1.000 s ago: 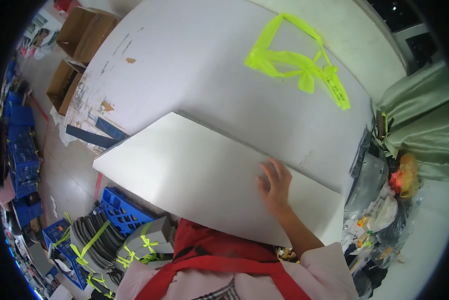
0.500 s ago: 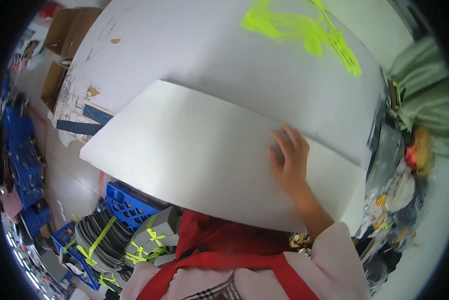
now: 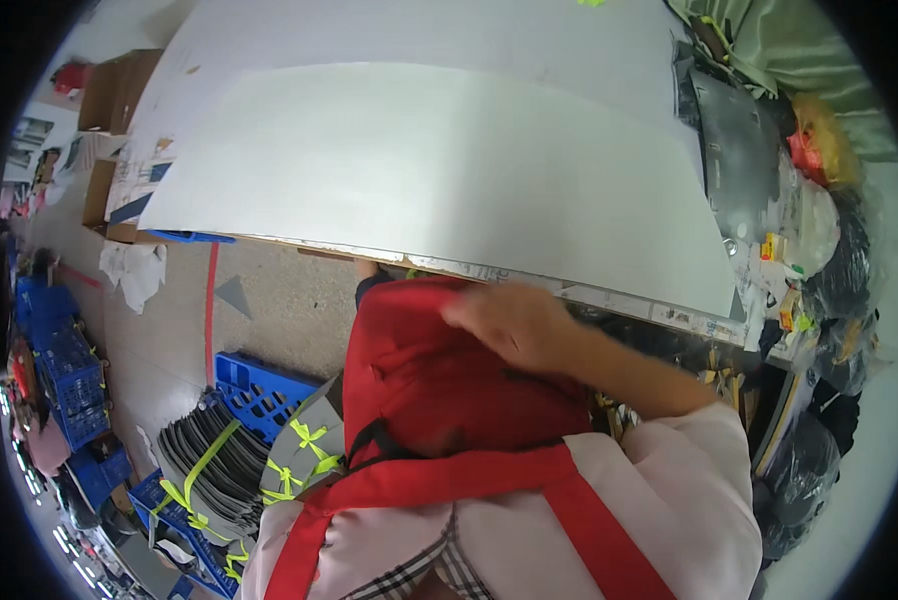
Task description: The person moves a large white board onto a workbench and secures it with clips. They then use a small white pad to wipe the surface of a dark grey board placed on top of the white board, repeatedly rubbing the surface.
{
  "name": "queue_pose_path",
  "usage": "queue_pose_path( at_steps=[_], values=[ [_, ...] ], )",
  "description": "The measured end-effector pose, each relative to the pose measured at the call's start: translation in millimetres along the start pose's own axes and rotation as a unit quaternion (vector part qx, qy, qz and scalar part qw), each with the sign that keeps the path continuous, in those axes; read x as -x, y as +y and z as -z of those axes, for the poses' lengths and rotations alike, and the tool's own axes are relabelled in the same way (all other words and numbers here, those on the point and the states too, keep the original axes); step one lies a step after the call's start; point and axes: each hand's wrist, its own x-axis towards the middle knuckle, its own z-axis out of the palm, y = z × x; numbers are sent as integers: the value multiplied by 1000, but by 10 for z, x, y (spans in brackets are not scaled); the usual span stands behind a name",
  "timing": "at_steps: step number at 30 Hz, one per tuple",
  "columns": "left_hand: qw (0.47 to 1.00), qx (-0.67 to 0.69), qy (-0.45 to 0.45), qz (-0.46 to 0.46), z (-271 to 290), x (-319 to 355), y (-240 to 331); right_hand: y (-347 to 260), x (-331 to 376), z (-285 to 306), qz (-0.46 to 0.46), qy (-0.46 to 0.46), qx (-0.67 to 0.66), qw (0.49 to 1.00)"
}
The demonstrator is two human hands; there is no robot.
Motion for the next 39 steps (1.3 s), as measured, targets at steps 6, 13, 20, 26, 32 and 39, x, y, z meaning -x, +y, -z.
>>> queue_pose_path(
  at_steps=[6, 13, 20, 26, 32, 39],
  values=[
    [1000, -3, -2, 18, -46, 203, -287, 1417, 2730, -1805, -427, 59, 100, 897],
    [997, -13, 14, 77, 111, -81, -68, 2355, 2415, -1631, -570, -10, -1, 822],
    [994, -41, 15, 97, 217, -180, 843, 2526, 1485, -1813, -552, -26, -115, 826],
    [994, -73, -50, 58, -84, -58, 1404, 2297, 1442, -1904, -531, -65, -158, 830],
    [977, -176, -117, -31, -174, -497, 1582, 2091, 2331, -2058, -504, -61, -132, 851],
    [944, -177, -136, -243, 334, -1126, 2168, 2010, 2453, -2417, -401, 87, -86, 908]
  ],
)
